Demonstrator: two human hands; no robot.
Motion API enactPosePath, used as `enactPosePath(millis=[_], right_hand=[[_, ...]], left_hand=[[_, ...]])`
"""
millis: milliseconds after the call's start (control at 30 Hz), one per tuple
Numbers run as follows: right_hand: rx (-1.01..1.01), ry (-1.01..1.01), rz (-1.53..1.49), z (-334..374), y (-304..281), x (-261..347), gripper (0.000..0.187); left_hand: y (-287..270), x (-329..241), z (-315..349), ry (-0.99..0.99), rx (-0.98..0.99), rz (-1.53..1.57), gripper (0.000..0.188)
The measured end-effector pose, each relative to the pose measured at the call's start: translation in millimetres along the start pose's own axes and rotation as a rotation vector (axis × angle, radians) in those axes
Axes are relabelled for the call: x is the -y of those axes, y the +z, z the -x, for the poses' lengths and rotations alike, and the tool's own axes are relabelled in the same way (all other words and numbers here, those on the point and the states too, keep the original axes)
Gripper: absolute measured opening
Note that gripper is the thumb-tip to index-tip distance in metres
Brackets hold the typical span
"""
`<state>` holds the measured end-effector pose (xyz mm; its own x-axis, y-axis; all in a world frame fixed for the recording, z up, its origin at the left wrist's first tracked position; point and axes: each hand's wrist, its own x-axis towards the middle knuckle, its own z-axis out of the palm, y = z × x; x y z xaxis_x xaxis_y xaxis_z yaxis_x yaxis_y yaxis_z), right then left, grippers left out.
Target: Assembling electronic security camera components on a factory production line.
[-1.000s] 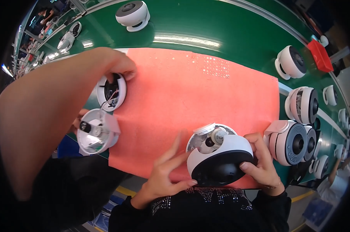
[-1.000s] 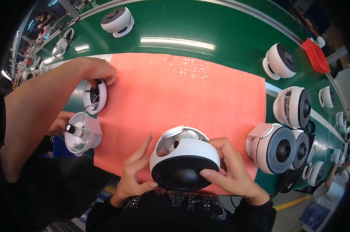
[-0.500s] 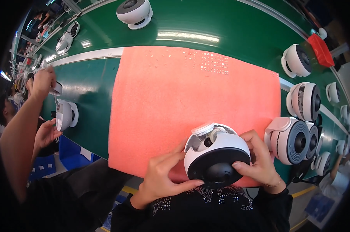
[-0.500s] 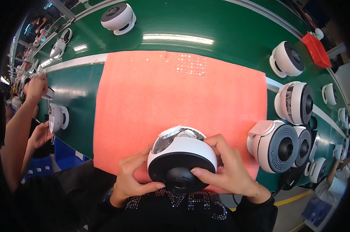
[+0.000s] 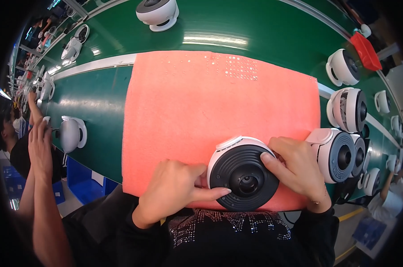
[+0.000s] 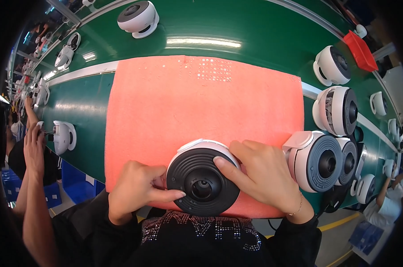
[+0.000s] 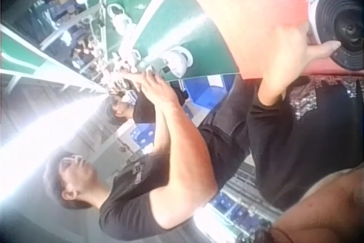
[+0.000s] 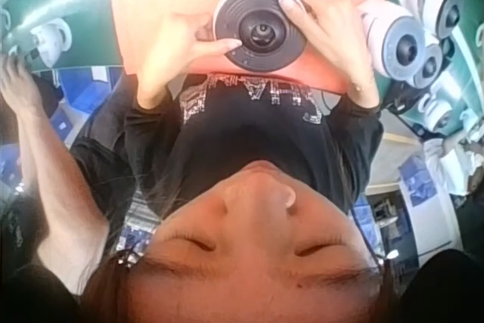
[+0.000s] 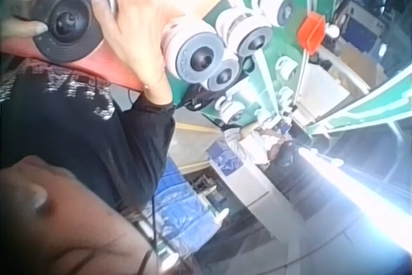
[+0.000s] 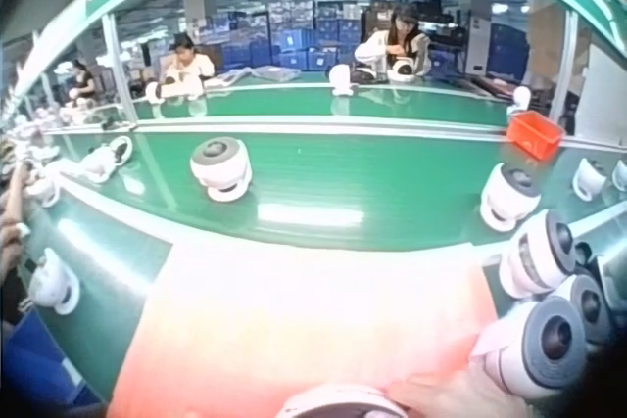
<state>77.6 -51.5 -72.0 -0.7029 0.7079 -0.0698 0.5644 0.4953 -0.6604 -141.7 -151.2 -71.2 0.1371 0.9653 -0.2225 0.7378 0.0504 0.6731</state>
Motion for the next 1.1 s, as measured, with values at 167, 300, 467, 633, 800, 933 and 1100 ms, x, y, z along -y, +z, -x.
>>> enactPosePath(millis=[167, 300, 467, 633, 800, 933, 1100], right_hand=[[0.015, -0.057, 0.077, -9, 0, -8, 0.036], [0.005, -0.121, 0.110, -5, 1, -15, 0.036], [-0.168, -0.229, 0.284, -3, 3, 5, 0.038], [-0.062, -0.573, 0.227, 9, 13, 13, 0.053], [-0.119, -0.284, 0.036, 6, 18, 3, 0.063], [0.110, 0.143, -0.686, 11, 26, -12, 0.051], [-0.036, -0.004, -0.674, 10, 13, 7, 0.060]], left_hand=[[0, 1, -8, -0.032, 0.091, -0.077, 0.043], [0, 0, -8, -0.006, 0.079, -0.098, 0.043], [1, 3, -6, -0.017, 0.051, -0.076, 0.042], [2, 1, -3, -0.038, 0.031, -0.064, 0.042], [0, 6, -13, -0.226, 0.262, -0.206, 0.045], [32, 24, -9, -0.035, 0.143, 0.487, 0.053], [28, -2, 2, 0.135, -0.075, 0.778, 0.078]])
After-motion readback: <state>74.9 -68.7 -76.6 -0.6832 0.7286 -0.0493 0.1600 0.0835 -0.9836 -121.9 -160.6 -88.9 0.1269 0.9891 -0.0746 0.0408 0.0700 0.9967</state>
